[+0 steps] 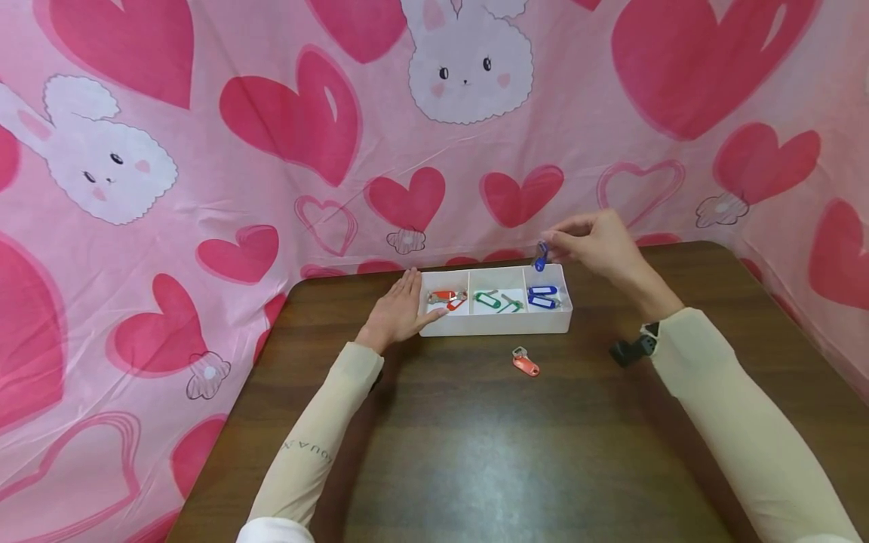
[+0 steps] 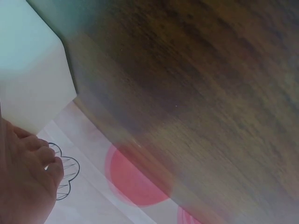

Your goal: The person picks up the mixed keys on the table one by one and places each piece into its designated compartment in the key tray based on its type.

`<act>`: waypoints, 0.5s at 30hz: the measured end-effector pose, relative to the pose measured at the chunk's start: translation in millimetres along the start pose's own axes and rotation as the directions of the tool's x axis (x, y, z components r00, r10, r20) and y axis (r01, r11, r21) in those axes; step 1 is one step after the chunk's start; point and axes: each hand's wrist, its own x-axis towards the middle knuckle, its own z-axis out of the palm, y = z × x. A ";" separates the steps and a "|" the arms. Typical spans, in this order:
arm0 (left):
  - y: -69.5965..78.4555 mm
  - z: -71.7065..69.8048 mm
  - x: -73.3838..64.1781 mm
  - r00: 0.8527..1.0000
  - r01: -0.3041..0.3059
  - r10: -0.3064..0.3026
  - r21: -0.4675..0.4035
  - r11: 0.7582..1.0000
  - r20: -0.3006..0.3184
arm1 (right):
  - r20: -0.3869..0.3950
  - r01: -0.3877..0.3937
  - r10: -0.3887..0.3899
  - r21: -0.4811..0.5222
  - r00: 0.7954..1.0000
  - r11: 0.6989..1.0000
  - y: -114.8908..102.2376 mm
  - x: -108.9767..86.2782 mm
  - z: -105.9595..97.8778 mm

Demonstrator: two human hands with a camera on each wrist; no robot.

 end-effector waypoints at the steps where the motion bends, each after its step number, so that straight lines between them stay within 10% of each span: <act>1: 0.2 -0.2 0.0 1.000 0.001 -0.001 -0.001 1.000 -0.001 | 0.005 -0.004 0.004 0.000 1.000 1.000 0.9 2.4 0.1; 15: 1.2 0.2 -1.0 1.000 0.005 -0.005 0.000 1.000 -0.016 | 0.134 -0.060 0.068 -0.061 0.989 0.996 11.2 37.4 2.9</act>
